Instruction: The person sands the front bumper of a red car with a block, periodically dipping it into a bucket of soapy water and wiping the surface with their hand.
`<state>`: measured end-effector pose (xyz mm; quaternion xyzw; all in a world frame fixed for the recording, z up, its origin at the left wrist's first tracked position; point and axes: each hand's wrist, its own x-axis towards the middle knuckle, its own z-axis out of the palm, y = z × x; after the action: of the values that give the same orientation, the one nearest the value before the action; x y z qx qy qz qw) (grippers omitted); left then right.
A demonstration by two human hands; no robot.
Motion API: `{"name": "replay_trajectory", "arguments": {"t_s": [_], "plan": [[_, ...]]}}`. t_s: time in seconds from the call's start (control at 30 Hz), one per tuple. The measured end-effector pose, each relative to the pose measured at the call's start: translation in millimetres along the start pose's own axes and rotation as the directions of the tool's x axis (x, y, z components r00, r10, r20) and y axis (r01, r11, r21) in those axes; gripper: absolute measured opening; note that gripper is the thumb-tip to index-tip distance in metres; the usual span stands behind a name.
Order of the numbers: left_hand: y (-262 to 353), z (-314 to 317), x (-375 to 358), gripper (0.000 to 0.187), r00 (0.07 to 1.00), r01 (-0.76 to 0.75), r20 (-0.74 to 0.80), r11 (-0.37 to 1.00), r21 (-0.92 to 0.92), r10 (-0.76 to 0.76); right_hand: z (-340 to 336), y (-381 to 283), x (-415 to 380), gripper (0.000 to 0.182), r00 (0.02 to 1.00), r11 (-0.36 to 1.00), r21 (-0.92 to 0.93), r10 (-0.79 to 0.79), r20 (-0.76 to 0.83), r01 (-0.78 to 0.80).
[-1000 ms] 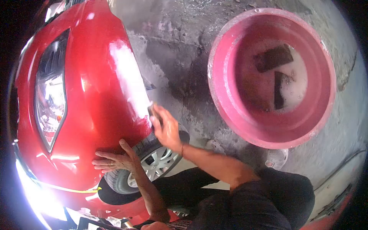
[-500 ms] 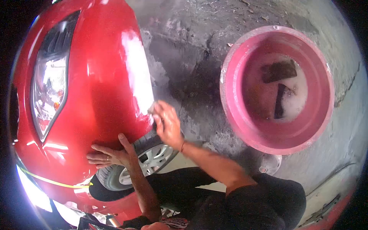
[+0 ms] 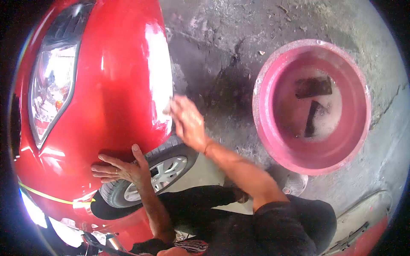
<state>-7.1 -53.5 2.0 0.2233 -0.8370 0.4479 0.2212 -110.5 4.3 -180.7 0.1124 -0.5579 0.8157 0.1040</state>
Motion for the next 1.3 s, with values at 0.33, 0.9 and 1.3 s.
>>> {"name": "replay_trajectory", "arguments": {"t_s": [0.33, 0.9, 1.3], "plan": [[-1, -3, 1, 0.109, 0.999, -0.001, 0.036, 1.0, -0.016, 0.002, -14, -6, -5, 0.047, 0.985, 1.0, 0.02, -0.003, 0.172, -0.001], [-2, -4, 0, 0.105, 0.999, -0.017, 0.031, 0.999, -0.042, 0.019, -26, 5, 81, 0.046, 0.945, 0.95, 0.007, 0.311, -0.103, -0.312], [4, -8, 3, 0.104, 0.999, 0.006, 0.039, 1.0, -0.021, -0.005, -26, -34, -67, 0.037, 0.94, 0.96, -0.017, 0.278, 0.2, -0.28]]}}
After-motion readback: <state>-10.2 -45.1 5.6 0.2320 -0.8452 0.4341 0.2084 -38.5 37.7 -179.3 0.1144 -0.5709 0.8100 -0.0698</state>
